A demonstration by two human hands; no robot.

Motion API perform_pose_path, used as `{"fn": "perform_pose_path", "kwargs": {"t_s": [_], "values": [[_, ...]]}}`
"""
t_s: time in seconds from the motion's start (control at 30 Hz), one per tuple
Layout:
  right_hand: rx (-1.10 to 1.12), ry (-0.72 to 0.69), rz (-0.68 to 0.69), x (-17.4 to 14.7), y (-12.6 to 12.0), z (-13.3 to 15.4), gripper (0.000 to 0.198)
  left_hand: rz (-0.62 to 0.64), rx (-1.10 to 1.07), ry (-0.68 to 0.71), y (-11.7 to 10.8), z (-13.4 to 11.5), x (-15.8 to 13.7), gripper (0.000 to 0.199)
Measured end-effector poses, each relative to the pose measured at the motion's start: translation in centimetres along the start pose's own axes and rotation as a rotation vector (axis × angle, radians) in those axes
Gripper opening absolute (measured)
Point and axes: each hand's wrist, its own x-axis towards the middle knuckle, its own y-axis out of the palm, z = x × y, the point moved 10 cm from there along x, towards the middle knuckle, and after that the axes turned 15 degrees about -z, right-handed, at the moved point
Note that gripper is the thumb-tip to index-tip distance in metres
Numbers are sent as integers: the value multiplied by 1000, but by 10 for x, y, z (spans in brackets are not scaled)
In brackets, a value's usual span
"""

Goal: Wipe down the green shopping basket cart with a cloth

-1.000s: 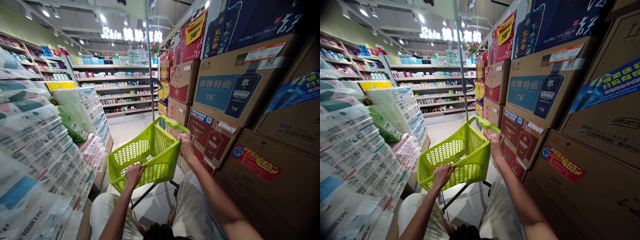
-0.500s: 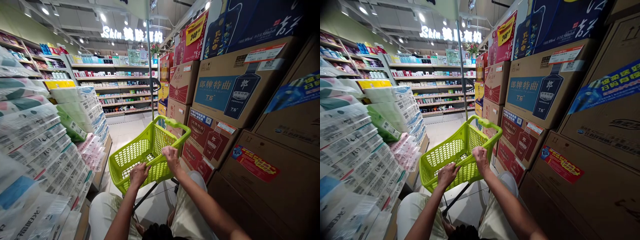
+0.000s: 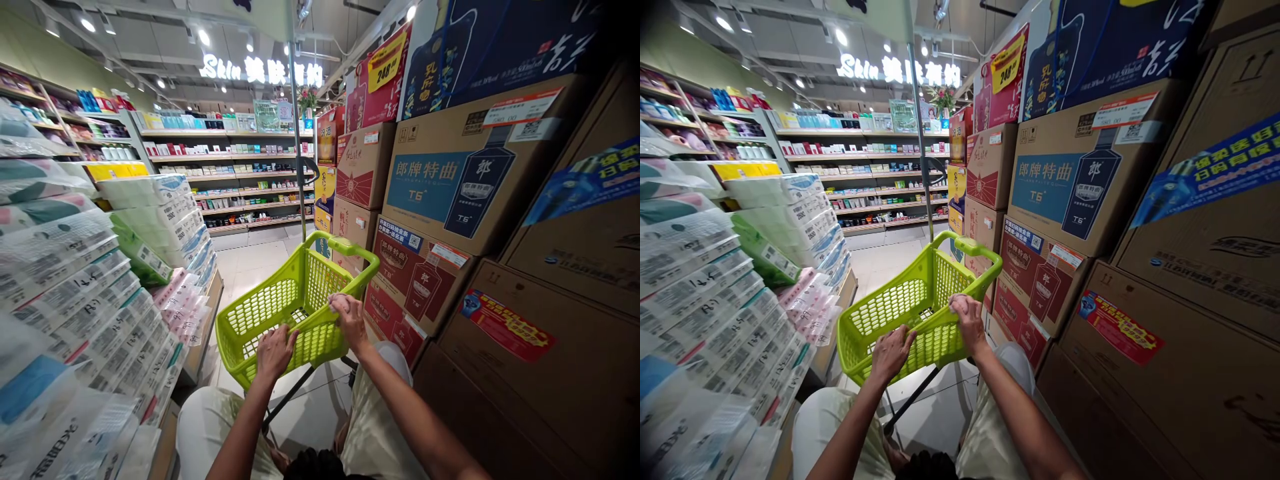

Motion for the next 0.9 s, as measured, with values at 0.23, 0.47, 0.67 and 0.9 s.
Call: {"fn": "perform_pose_path", "kwargs": {"t_s": [0.23, 0.47, 0.67, 0.9], "values": [[-88, 205, -187, -2, -11, -30, 51, -43, -134, -303, -2, 43, -17, 58], [-27, -13, -5, -24, 15, 5, 48, -82, -179, -308, -1, 48, -17, 59], [-124, 133, -147, -13, -1, -23, 47, -87, -160, -286, -4, 39, -18, 56], [-15, 20, -10, -14, 11, -13, 46, -57, -137, -277, -4, 38, -18, 59]]}}
